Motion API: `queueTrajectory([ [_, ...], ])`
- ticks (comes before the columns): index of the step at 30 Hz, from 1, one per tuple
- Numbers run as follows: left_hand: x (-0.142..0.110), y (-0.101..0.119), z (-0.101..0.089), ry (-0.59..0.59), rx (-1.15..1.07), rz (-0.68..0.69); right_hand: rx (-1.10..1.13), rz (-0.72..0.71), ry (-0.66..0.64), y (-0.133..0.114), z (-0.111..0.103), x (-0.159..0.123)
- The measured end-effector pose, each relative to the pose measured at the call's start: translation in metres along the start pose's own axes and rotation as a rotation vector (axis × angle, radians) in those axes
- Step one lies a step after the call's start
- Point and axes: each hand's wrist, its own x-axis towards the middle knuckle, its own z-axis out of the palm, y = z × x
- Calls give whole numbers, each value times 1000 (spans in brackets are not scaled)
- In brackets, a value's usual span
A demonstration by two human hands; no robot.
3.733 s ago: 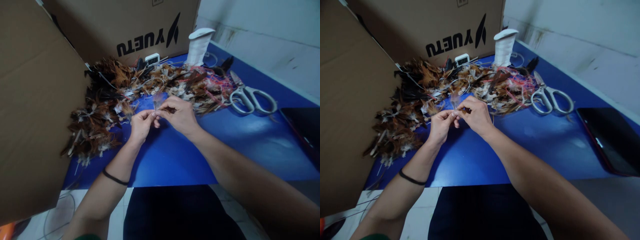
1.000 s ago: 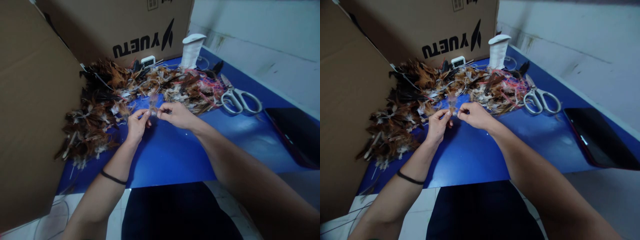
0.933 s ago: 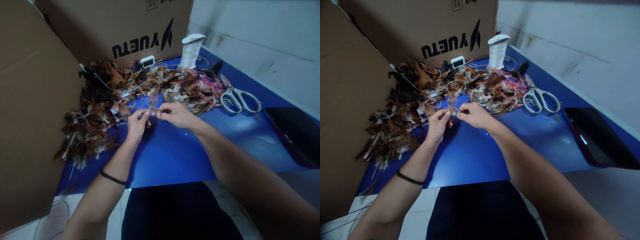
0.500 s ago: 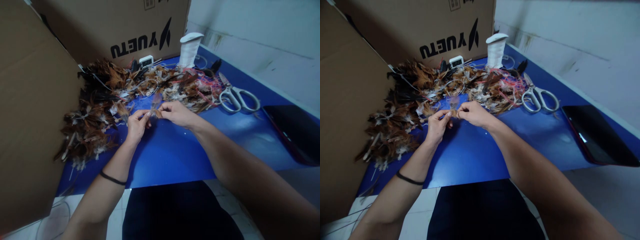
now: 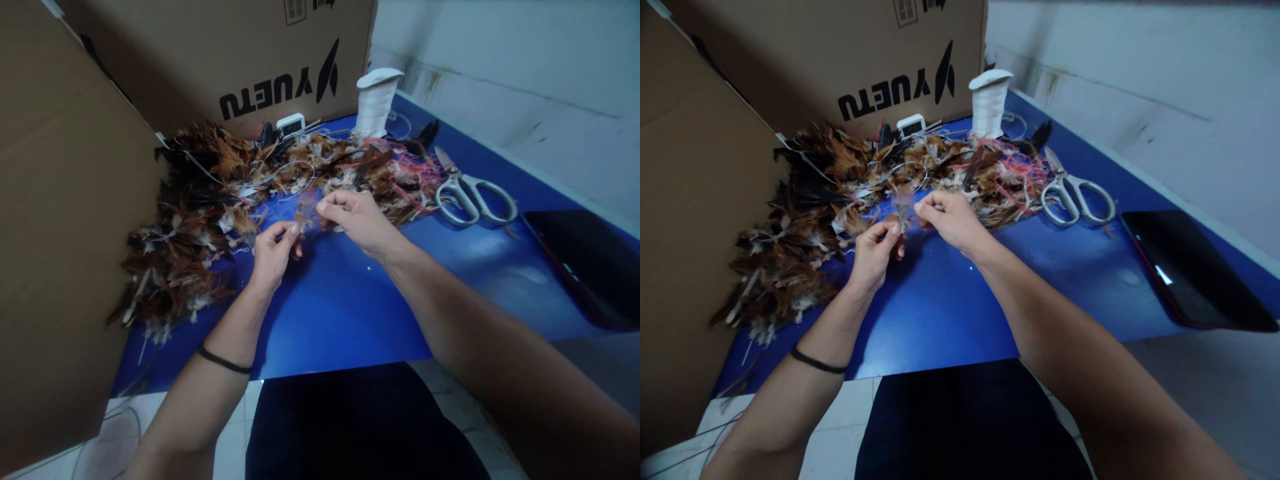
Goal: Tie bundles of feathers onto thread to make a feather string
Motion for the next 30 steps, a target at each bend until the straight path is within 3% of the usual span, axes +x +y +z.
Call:
queueTrajectory([
  [3, 2, -1, -1, 25, -94, -45, -91, -87, 175, -1, -8, 3],
  [7, 4, 2, 0, 44, -201, -116, -556, -226, 282, 1, -27, 6],
  [11, 4, 4, 0, 66, -246, -141, -945, -208, 66, 9, -36, 6],
  [14, 4, 4, 0, 75, -242, -146, -1112, -159, -89, 15, -35, 6],
  [17, 4, 4, 0, 76, -236, -149, -1212, -114, -155, 19, -30, 6],
  [24, 2, 6, 2, 79, -223, -173, -1212, -76, -186, 14, -21, 2],
  [27, 2, 6, 2, 79, -243, -185, -1013, -84, -80, 10, -20, 1],
  [30, 2, 6, 2, 88, -244, -198, -632, -95, 65, 6, -18, 2],
])
